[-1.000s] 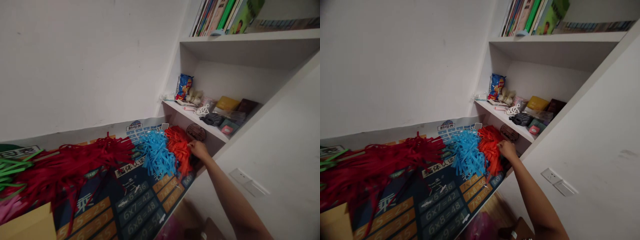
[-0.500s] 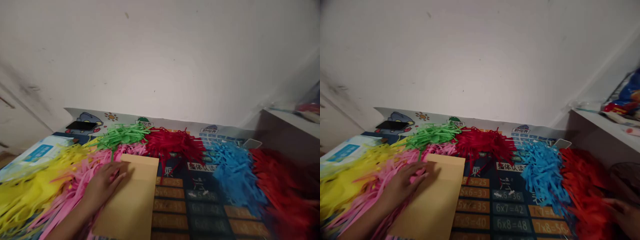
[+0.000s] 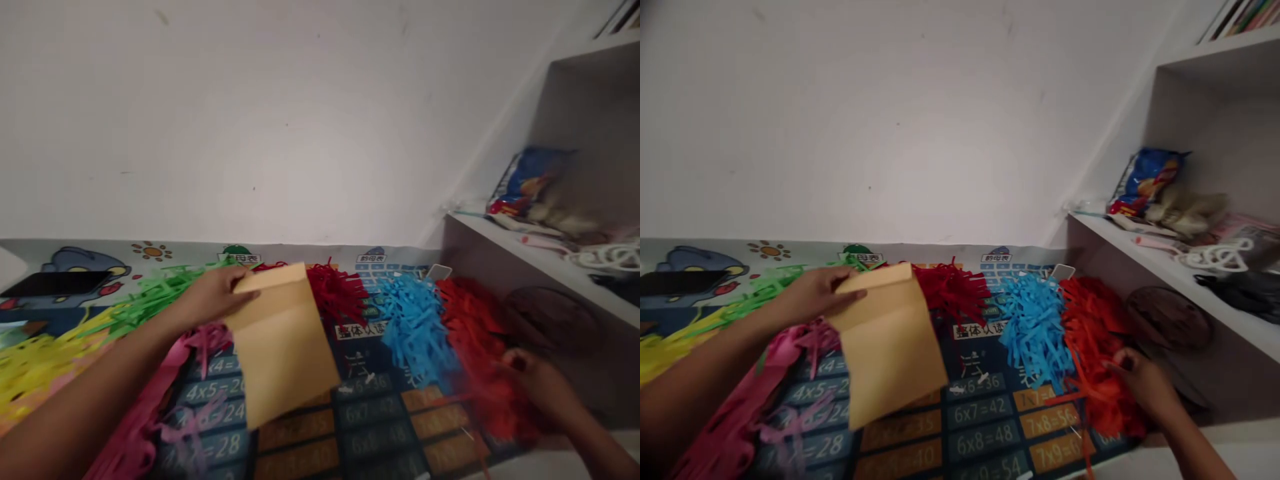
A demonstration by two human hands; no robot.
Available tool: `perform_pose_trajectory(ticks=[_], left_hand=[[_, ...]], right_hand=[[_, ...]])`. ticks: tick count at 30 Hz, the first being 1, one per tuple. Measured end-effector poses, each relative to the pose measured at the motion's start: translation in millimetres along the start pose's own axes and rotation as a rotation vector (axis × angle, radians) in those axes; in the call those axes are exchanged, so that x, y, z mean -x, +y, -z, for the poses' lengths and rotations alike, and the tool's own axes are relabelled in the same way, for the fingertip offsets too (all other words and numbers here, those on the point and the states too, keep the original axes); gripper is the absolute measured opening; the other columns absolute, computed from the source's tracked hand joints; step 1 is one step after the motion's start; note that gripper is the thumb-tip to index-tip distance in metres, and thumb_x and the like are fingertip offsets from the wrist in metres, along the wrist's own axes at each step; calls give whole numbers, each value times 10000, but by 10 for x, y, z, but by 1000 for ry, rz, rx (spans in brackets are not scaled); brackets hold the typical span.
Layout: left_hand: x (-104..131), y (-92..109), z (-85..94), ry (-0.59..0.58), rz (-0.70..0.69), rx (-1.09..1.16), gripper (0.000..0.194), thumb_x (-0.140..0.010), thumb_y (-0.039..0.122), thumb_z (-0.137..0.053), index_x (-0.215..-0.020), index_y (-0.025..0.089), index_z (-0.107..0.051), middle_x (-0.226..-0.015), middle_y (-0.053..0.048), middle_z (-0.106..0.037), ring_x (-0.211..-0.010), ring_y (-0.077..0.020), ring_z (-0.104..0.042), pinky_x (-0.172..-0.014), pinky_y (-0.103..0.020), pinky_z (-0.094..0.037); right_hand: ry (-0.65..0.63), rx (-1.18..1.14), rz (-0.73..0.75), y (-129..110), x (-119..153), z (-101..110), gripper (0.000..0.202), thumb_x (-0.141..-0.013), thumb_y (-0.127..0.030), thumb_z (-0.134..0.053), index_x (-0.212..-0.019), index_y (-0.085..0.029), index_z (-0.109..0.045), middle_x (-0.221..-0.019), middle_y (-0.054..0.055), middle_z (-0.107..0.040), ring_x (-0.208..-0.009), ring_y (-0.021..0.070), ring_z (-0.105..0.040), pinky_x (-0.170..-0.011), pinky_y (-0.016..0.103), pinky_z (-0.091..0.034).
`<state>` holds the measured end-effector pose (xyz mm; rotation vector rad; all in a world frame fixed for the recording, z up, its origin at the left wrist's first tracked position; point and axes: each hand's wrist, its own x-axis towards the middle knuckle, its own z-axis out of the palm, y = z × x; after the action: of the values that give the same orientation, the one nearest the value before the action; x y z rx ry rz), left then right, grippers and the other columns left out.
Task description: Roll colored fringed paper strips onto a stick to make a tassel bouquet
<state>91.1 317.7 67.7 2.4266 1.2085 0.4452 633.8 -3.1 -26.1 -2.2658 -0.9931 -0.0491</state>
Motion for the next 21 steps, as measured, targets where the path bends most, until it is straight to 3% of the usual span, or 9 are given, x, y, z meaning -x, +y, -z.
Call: perform_pose_trajectory(ticks=[2,4,6,8,10,11,14,18,21], left_hand=[[-399,270,-25,133,62,-30,297,-798,434,-549,-920,182,-648,-850,-30,-699,-754,-209,-628,-618,-258,-405],[-788,530,-169,225,139,-46,302,-821,390,-533,-985,161,-641,-907,-63,-699,-795,-222,-634,-654,-274,-425],[-1069,786,-411,276,175,-37,400,-821,372,-555,-1124,114,-593,-1043,-142,-676,-933,-284,-625,-741,-331,-453],[-1187,1045,-724,383,100,-67,573,-795,377,-619,-1276,91,-496,-1265,-228,-561,-1173,-378,-508,-889,-440,-428],[-1153,1306,-1075,502,-119,-117,670,-780,387,-667,-1351,126,-435,-1433,-237,-400,-1332,-418,-330,-1017,-527,-331],[-1095,1438,-1252,504,-267,-120,656,-789,393,-667,-1351,143,-441,-1457,-223,-374,-1344,-408,-316,-1049,-535,-303],[-865,1852,-1742,378,-575,-31,547,-795,370,-672,-1274,150,-526,-1405,-195,-446,-1295,-368,-397,-1069,-505,-316],[-659,2411,-2197,192,-769,147,369,-810,265,-650,-1169,189,-614,-1359,-140,-514,-1255,-330,-445,-1059,-489,-323],[-627,2771,-2386,92,-772,319,338,-830,277,-633,-1154,181,-622,-1274,-122,-580,-1189,-292,-494,-1020,-463,-354]], right_hand=[[-103,-21,-71,-121,58,5,271,-503,-540,-643,-475,-274,-597,-510,70,-634,-479,248,-578,-484,348,-397],[-129,-103,-91,-242,106,32,282,-532,-544,-621,-517,-263,-640,-572,77,-674,-567,276,-611,-522,346,-416],[-126,-177,-70,-318,128,69,290,-551,-533,-613,-537,-246,-654,-620,76,-696,-624,274,-619,-564,336,-432],[-96,-205,-68,-330,119,102,305,-557,-531,-616,-527,-228,-626,-611,59,-680,-624,245,-598,-592,319,-438],[-47,-212,-91,-300,88,130,324,-569,-530,-625,-526,-213,-572,-572,30,-625,-588,202,-551,-585,297,-426],[-23,-217,-101,-282,70,142,334,-576,-529,-634,-534,-210,-544,-558,13,-589,-568,181,-520,-569,284,-413],[14,-233,-114,-277,22,178,391,-569,-532,-689,-558,-217,-457,-528,-40,-472,-522,132,-422,-512,247,-350],[4,-256,-85,-392,-27,241,448,-661,-567,-672,-587,-219,-400,-538,-62,-386,-522,109,-349,-500,229,-295],[-74,-278,-45,-494,-56,319,425,-734,-583,-607,-616,-202,-460,-566,-47,-419,-538,113,-370,-515,230,-313]])
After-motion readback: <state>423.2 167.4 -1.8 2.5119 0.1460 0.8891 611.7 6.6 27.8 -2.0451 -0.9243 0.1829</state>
